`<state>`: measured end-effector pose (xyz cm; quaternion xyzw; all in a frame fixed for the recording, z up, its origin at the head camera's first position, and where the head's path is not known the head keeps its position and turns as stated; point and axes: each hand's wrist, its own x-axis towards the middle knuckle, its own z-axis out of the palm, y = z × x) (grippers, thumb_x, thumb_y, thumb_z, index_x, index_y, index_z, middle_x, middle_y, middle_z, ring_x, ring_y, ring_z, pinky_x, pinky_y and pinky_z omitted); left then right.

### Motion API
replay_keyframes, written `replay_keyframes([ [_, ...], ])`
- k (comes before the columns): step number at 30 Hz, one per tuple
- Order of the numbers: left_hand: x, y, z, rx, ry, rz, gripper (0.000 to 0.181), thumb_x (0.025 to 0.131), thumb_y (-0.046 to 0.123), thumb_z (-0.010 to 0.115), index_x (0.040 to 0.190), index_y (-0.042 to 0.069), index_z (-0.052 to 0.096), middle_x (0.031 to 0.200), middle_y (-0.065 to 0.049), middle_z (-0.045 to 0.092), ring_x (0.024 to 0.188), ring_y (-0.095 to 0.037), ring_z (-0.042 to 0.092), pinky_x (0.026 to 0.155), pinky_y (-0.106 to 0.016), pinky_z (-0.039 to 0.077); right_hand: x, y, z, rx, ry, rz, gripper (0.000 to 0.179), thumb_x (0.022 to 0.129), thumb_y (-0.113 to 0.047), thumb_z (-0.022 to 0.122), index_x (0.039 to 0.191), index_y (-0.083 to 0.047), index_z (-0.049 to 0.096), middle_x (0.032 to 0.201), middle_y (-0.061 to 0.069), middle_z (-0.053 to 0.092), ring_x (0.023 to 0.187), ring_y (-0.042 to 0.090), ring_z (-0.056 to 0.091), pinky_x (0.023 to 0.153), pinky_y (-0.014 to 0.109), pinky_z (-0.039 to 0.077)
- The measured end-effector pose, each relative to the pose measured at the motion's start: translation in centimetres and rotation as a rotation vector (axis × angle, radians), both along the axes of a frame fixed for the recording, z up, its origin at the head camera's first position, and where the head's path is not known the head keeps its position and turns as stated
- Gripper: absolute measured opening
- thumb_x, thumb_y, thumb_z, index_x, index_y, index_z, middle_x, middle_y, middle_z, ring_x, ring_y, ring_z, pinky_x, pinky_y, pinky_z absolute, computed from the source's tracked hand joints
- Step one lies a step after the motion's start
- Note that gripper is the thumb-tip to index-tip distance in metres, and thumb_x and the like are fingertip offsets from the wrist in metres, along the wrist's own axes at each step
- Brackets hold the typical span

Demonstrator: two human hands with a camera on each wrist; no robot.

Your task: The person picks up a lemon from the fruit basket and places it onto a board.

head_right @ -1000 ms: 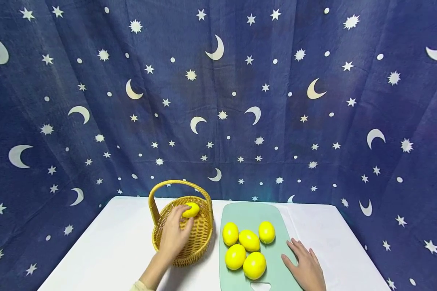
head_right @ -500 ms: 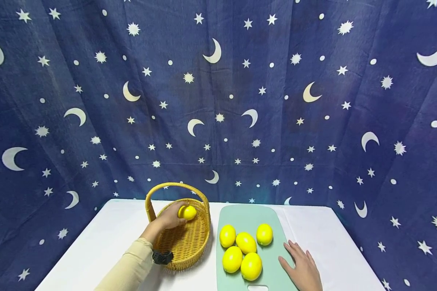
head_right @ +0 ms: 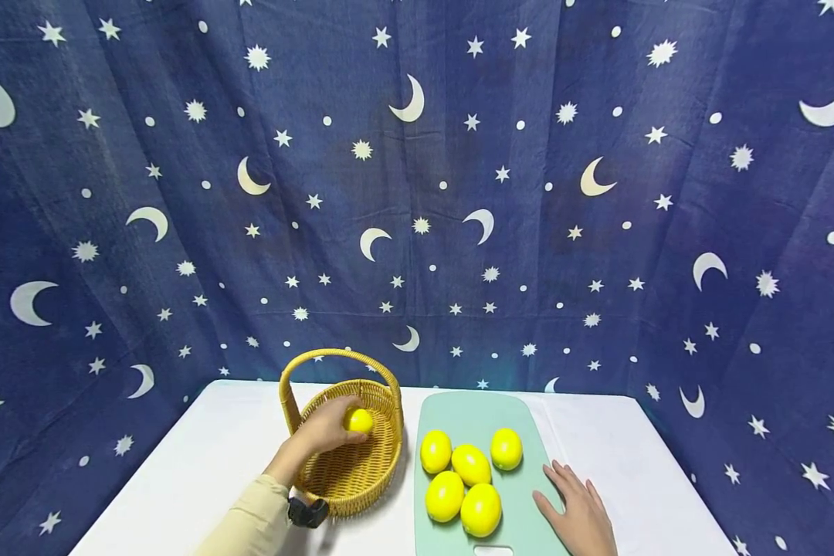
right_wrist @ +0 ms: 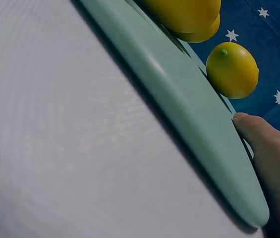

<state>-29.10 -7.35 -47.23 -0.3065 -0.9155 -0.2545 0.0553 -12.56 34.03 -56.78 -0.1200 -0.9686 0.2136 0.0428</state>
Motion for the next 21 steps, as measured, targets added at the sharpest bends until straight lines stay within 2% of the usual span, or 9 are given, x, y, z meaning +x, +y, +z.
replay_keyframes([
  [3,2.5,0.7,0.9,0.141,0.086,0.041,0.049,0.071,0.026,0.082,0.114,0.011,0.064,0.112,-0.007,0.063,0.101,-0.023,0.060,0.086,-0.041,0.051,0.0,0.0,0.0,0.000,-0.009,-0.001,0.088,0.080,-0.073,0.051,0.136,-0.005,0.050,0.144,0.023,0.042,0.135,0.047,0.031,0.111,0.064,0.014],
  [6,5.6,1.6,1.8,0.281,0.115,0.051,0.050,0.072,0.028,0.082,0.119,0.020,0.064,0.123,-0.006,0.056,0.110,-0.021,0.057,0.090,-0.040,0.051,0.0,-0.1,0.0,-0.003,-0.014,-0.003,0.088,0.080,-0.072,0.051,0.136,-0.005,0.050,0.144,0.024,0.042,0.135,0.047,0.031,0.111,0.064,0.014],
  [8,7.7,2.4,2.2,0.341,0.124,0.028,0.053,0.072,0.029,0.082,0.122,0.027,0.063,0.127,-0.003,0.051,0.113,-0.019,0.054,0.092,-0.039,0.051,0.1,0.0,0.1,-0.003,-0.012,-0.001,0.088,0.080,-0.072,0.052,0.136,-0.005,0.050,0.144,0.024,0.042,0.135,0.047,0.031,0.111,0.064,0.014],
  [10,9.7,3.2,1.9,0.383,0.135,-0.031,0.056,0.073,0.031,0.081,0.125,0.031,0.061,0.128,0.000,0.049,0.113,-0.016,0.053,0.094,-0.038,0.051,0.1,0.0,0.1,-0.004,-0.008,0.002,0.087,0.080,-0.071,0.052,0.136,-0.005,0.050,0.143,0.023,0.042,0.135,0.047,0.031,0.111,0.064,0.014],
  [12,11.3,3.9,1.0,0.395,0.141,-0.106,0.058,0.075,0.035,0.079,0.129,0.030,0.057,0.129,0.004,0.049,0.114,-0.014,0.053,0.096,-0.036,0.050,0.2,0.0,0.1,-0.003,-0.002,-0.001,0.087,0.080,-0.071,0.053,0.136,-0.004,0.050,0.143,0.024,0.043,0.134,0.047,0.032,0.111,0.064,0.014],
  [15,12.8,4.7,-1.4,0.370,0.138,-0.203,0.062,0.079,0.039,0.075,0.133,0.023,0.051,0.129,0.004,0.052,0.115,-0.012,0.054,0.098,-0.034,0.049,0.2,0.0,0.0,-0.003,0.001,-0.006,0.086,0.080,-0.070,0.054,0.135,-0.004,0.050,0.143,0.024,0.043,0.134,0.047,0.032,0.110,0.064,0.014],
  [18,13.4,4.9,-3.9,0.315,0.143,-0.216,0.063,0.078,0.039,0.075,0.130,0.017,0.049,0.127,0.000,0.055,0.115,-0.013,0.056,0.097,-0.033,0.050,0.1,0.0,0.0,-0.003,-0.002,-0.003,0.086,0.080,-0.071,0.053,0.135,-0.005,0.051,0.143,0.024,0.043,0.134,0.047,0.032,0.110,0.065,0.014],
  [21,13.5,4.9,-5.4,0.262,0.112,-0.209,0.062,0.077,0.039,0.077,0.127,0.012,0.052,0.127,-0.003,0.057,0.115,-0.016,0.056,0.097,-0.033,0.050,0.1,0.1,0.2,0.002,-0.008,-0.002,0.087,0.080,-0.071,0.053,0.135,-0.005,0.051,0.143,0.024,0.043,0.134,0.047,0.032,0.110,0.065,0.014],
])
